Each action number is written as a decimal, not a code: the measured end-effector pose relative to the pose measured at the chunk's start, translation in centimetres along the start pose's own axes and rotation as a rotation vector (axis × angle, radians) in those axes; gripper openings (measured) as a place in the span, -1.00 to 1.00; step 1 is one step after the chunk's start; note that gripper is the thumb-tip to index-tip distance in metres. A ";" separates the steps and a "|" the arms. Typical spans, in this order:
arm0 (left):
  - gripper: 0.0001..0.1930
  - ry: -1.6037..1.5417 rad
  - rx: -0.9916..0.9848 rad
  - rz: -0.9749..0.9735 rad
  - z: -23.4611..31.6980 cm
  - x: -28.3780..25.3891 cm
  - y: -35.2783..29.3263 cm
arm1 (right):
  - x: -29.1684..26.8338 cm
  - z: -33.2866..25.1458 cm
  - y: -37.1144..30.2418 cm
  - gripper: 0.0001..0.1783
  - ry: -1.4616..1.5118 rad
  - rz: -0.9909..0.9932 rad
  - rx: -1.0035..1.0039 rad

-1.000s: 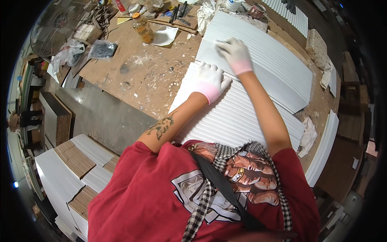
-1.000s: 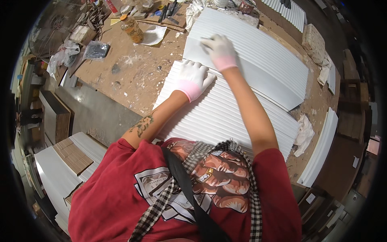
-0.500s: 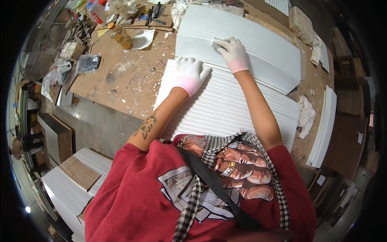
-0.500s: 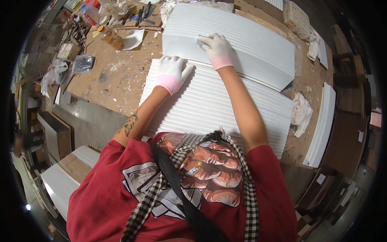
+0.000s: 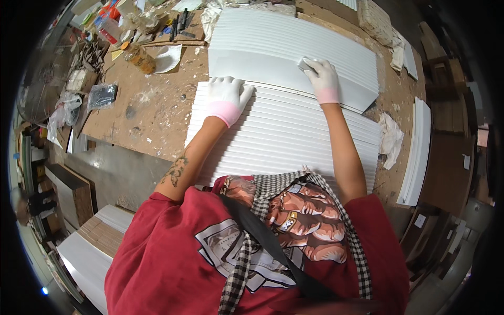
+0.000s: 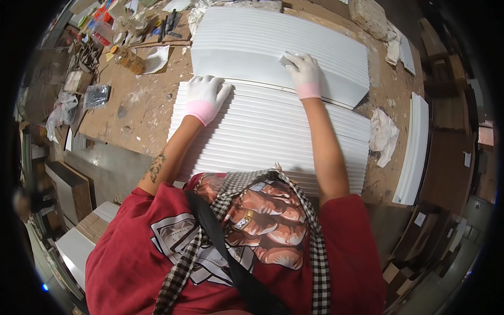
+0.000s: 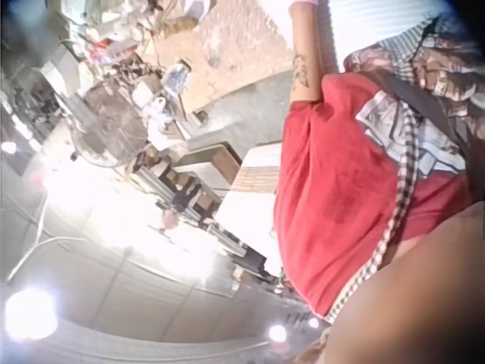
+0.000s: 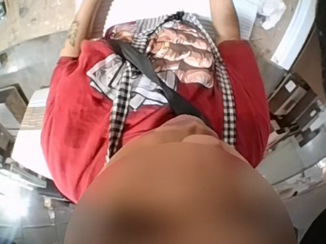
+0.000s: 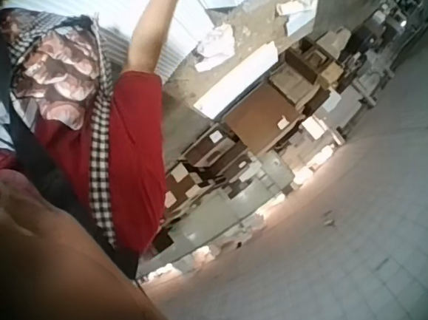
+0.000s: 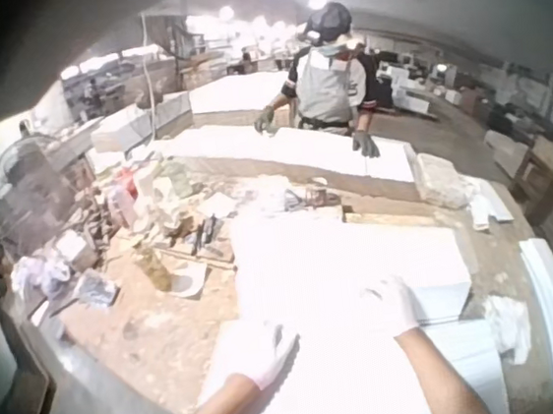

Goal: The person sands the edges of white ribbed panels using a sanding block. They repeatedly rub the block along the panel edges and occasionally wipe the surface with a cloth.

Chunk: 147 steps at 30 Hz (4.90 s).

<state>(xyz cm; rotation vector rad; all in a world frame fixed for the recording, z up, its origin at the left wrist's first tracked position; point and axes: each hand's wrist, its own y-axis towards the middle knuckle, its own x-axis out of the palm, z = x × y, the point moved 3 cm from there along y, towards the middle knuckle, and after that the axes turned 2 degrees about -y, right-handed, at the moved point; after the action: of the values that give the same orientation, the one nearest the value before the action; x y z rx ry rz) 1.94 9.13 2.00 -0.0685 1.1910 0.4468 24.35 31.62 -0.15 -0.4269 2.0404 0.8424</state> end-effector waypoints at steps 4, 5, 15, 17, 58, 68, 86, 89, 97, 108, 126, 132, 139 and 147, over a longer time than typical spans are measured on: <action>-0.56 0.005 0.012 0.021 0.1 -0.1 0.0 | -3.1 4.2 -1.5 -0.61 -0.091 0.052 -0.006; -0.56 0.005 0.011 0.030 0.1 -0.1 0.0 | -4.6 6.1 -2.0 -0.61 -0.110 -0.002 0.053; -0.58 0.051 0.032 0.008 -0.1 0.5 0.0 | -4.1 3.6 -2.3 -0.55 -0.151 0.085 0.210; -0.56 0.034 0.029 0.009 -0.2 0.6 -0.1 | -3.0 3.1 -2.5 -0.58 -0.161 0.082 0.308; -0.62 0.019 0.044 0.031 0.2 0.3 0.1 | -8.5 15.6 -4.3 -0.47 -0.291 0.340 0.536; -0.61 0.015 0.049 0.028 0.1 0.2 0.1 | 2.2 -5.2 0.5 -0.65 0.042 0.148 0.265; -0.60 0.014 0.048 0.030 0.0 0.4 0.1 | 1.8 -4.8 0.8 -0.63 -0.085 0.090 0.308; -0.61 0.002 0.047 0.036 0.0 0.3 0.1 | 1.5 -4.1 0.5 -0.63 -0.121 0.086 0.302; -0.61 0.018 0.042 0.037 -0.4 0.8 0.1 | -1.9 0.4 -0.3 -0.68 -0.122 0.240 0.326; -0.63 0.005 0.072 0.069 -0.1 0.4 -0.1 | 1.3 -5.7 0.3 -0.65 -0.107 0.049 0.209; -0.41 0.096 0.116 0.096 -0.1 2.3 5.5 | -12.1 28.0 -7.2 -0.48 -0.387 0.302 0.706; -0.34 0.289 0.119 -0.083 1.3 3.3 7.5 | -13.2 22.1 -8.3 -0.44 -0.034 0.601 0.686; -0.49 0.178 0.064 -0.080 1.1 3.5 8.6 | -8.8 9.8 -9.4 -0.48 0.513 0.532 0.654; -0.64 0.207 0.149 0.037 1.7 1.6 6.6 | -9.5 4.6 -7.7 -0.48 0.560 0.489 0.596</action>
<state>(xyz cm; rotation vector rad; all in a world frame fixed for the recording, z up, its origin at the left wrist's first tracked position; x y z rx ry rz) 1.41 16.07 2.40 0.0367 1.4283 0.3885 36.83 29.27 2.72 0.2124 2.8453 0.3512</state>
